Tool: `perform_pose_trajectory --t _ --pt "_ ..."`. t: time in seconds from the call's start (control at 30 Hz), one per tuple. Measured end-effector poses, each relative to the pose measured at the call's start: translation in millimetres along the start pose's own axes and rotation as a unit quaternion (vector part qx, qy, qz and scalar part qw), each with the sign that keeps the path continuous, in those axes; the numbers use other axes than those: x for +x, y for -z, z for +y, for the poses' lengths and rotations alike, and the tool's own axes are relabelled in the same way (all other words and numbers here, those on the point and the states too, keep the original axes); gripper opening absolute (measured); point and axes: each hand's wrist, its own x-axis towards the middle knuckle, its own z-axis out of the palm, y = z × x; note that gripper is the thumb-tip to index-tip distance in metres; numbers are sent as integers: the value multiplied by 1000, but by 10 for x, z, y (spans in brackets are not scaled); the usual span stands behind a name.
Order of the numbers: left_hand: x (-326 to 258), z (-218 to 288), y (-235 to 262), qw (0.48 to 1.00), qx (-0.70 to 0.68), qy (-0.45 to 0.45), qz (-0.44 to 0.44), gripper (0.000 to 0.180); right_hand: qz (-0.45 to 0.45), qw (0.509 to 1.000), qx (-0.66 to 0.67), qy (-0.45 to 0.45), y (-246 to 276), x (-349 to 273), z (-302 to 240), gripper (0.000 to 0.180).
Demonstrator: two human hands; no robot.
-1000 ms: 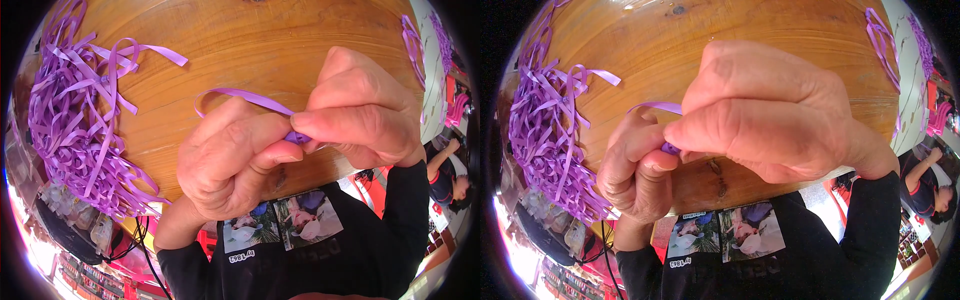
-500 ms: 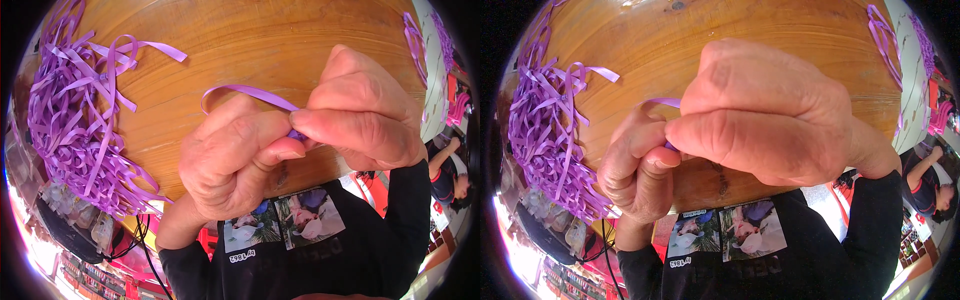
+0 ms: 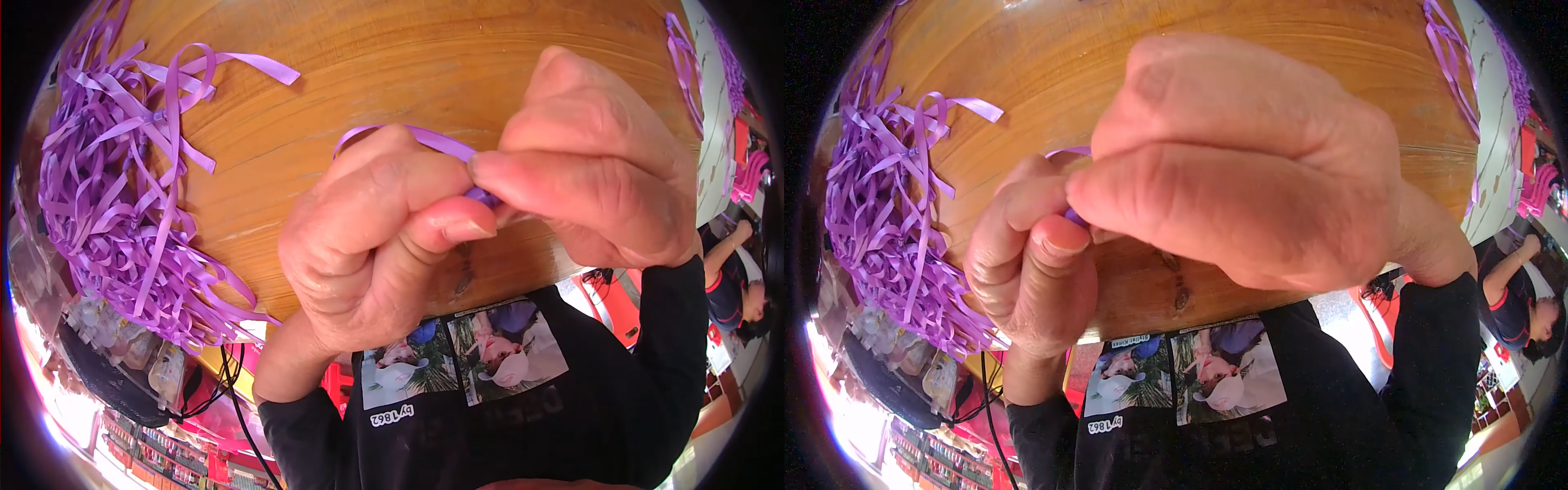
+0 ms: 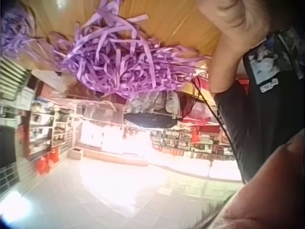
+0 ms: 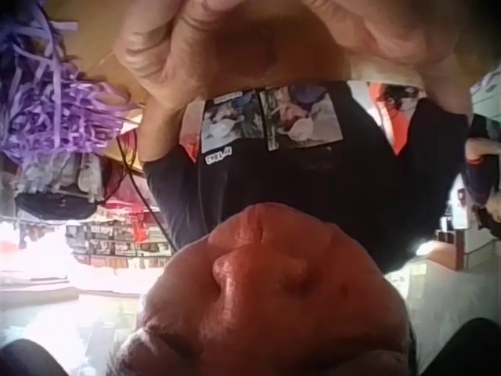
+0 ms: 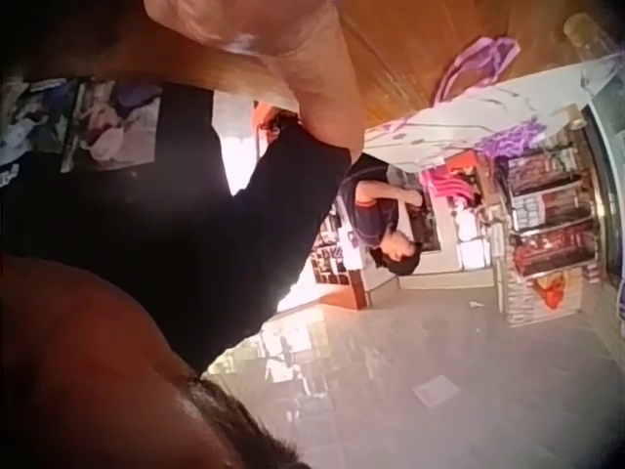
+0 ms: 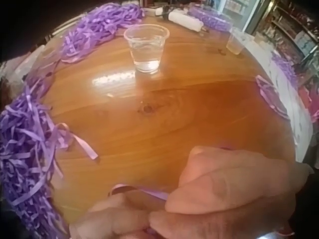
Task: Manually tying and bundling purple plastic ribbons on a wooden table.
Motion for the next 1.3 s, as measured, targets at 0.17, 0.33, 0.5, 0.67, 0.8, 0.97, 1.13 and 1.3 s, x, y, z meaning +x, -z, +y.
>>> perform_pose_trajectory --t 0.17,0.33,0.5,0.67,0.8,0.97,1.13,1.3 --pt "16 -60 12 995 -93 4 33 24 -24 999 32 -31 59 88 62 32" --pt "8 -25 10 998 -31 14 51 25 -9 1000 12 -28 34 86 50 35" --pt "33 -56 11 995 -60 23 81 14 -24 999 -11 -39 116 121 10 41" --pt "65 -115 36 997 8 -60 51 15 -1 998 11 -54 110 122 40 51" --pt "63 -52 41 998 42 -25 33 16 8 998 -58 17 122 74 104 43" --pt "111 -51 35 979 154 -134 27 20 20 999 -30 4 139 65 51 33" --pt "125 -78 29 971 174 -159 28 20 12 998 -41 35 143 52 103 35" --pt "119 -88 54 967 184 -174 29 17 16 990 -86 108 126 67 176 36"
